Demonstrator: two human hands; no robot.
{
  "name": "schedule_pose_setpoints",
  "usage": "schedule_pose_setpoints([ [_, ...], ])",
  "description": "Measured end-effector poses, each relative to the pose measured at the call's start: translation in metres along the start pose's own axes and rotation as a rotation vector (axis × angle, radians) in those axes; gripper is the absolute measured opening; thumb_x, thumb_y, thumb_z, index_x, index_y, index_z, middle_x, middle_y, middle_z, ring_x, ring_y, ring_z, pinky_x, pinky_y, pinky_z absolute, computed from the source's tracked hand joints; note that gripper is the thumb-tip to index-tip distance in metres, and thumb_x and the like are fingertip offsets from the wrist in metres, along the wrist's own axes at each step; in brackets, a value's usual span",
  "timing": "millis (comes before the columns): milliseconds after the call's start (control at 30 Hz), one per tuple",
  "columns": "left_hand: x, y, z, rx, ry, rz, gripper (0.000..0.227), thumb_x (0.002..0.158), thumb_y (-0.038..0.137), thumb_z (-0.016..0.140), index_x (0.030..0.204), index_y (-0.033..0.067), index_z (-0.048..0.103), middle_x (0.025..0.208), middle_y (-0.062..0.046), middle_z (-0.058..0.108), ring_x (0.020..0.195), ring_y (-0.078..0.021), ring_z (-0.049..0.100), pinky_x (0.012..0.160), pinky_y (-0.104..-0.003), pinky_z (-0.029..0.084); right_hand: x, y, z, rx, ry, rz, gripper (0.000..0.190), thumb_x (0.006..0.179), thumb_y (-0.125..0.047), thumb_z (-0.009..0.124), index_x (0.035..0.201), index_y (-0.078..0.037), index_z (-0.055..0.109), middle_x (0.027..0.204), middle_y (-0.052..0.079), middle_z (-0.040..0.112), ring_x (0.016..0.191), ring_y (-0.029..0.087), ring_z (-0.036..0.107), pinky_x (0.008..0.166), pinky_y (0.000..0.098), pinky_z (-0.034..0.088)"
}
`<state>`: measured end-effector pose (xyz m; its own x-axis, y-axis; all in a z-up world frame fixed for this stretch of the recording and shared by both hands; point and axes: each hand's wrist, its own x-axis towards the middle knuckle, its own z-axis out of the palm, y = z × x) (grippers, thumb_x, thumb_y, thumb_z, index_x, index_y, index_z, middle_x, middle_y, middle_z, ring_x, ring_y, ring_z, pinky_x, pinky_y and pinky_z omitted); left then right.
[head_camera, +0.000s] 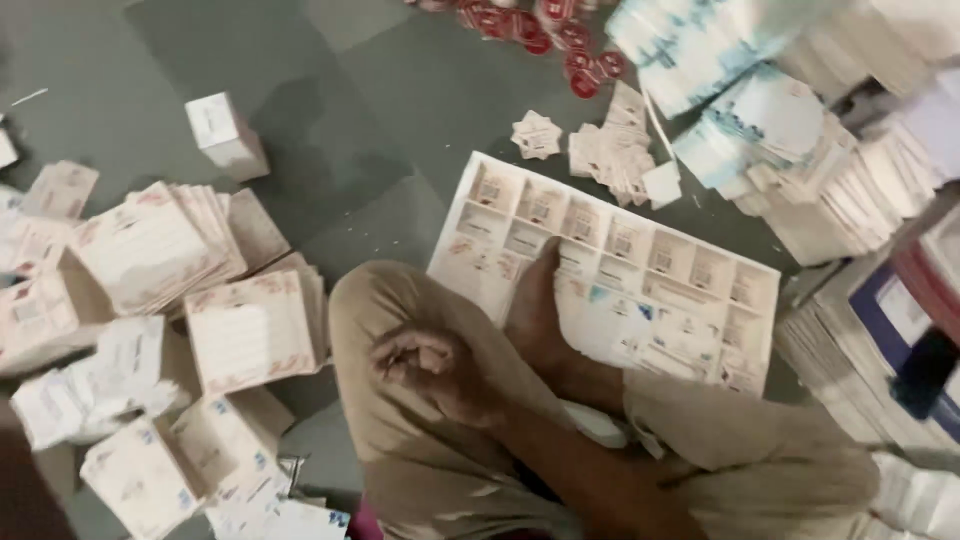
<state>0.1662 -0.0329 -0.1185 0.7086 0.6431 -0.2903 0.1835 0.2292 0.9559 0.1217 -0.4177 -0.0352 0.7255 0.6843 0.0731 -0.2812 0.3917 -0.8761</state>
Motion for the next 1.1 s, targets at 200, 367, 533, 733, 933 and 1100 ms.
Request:
schedule_pose_setpoints([
  [200, -0.079, 0.037, -0.022, 0.327, -0.081, 0.432, 0.029, 0.099, 0.012, 0.057, 0.128, 0.0046, 0.057, 0.124, -0.012, 0.065, 0.116, -0.0246, 0.066, 0.105, -0.044, 0.049, -0.063, -0.035, -0.101, -0.312, 0.247, -0.087, 0.03, 0.107, -0.028, 0.065, 0.119, 0.0, 0.068, 0.115, 0.012, 0.072, 0.106, 0.02, 0.069, 0.096, 0.0354, 0.057],
  [367, -0.192, 0.083, 0.064, 0.575, -0.107, 0.815, 0.024, 0.101, 0.005, 0.06, 0.124, 0.0026, 0.059, 0.121, -0.011, 0.065, 0.113, -0.02, 0.068, 0.106, -0.032, 0.055, -0.149, -0.06, -0.204, -1.292, 0.825, -0.001, 0.028, 0.095, -0.025, 0.067, 0.115, -0.005, 0.072, 0.112, 0.012, 0.074, 0.103, 0.029, 0.07, 0.089, 0.0395, 0.056],
  [533, -0.269, 0.095, 0.228, 0.789, -0.561, 0.866, 0.028, 0.097, 0.017, 0.074, 0.12, 0.0035, 0.066, 0.117, -0.018, 0.069, 0.107, -0.0341, 0.068, 0.093, -0.044, 0.055, -0.187, -0.087, -0.185, -1.331, 0.74, 0.172, 0.049, 0.079, -0.041, 0.078, 0.109, -0.002, 0.073, 0.111, 0.017, 0.072, 0.103, 0.037, 0.067, 0.09, 0.0469, 0.052],
  [733, -0.341, 0.008, 0.32, 0.866, -1.127, 1.058, 0.038, 0.081, 0.017, 0.071, 0.114, 0.0007, 0.067, 0.113, -0.021, 0.069, 0.108, -0.0418, 0.063, 0.091, -0.05, 0.051, -0.197, -0.046, -0.192, -1.551, 0.513, 0.457, 0.038, 0.095, -0.042, 0.065, 0.094, -0.005, 0.072, 0.098, 0.016, 0.073, 0.097, 0.035, 0.068, 0.088, 0.0475, 0.052],
  [933, -0.344, -0.066, 0.355, 1.127, -1.226, 0.992, 0.037, 0.096, 0.039, 0.059, 0.102, 0.0025, 0.065, 0.092, -0.021, 0.072, 0.088, -0.0413, 0.068, 0.077, -0.053, 0.053, -0.209, -0.058, -0.178, -1.645, 0.527, 0.266, 0.027, 0.08, -0.031, 0.07, 0.083, -0.004, 0.072, 0.087, 0.016, 0.071, 0.089, 0.036, 0.065, 0.081, 0.0496, 0.048],
  [1100, -0.347, -0.066, 0.355, 1.242, -1.184, 1.108, 0.046, 0.099, 0.046, 0.05, 0.084, 0.0058, 0.066, 0.083, -0.018, 0.072, 0.079, -0.0401, 0.07, 0.074, -0.053, 0.054, -0.226, -0.067, -0.168, -1.835, 0.73, -0.1, 0.022, 0.09, -0.024, 0.066, 0.08, -0.004, 0.068, 0.08, 0.015, 0.068, 0.084, 0.034, 0.064, 0.079, 0.0495, 0.048],
])
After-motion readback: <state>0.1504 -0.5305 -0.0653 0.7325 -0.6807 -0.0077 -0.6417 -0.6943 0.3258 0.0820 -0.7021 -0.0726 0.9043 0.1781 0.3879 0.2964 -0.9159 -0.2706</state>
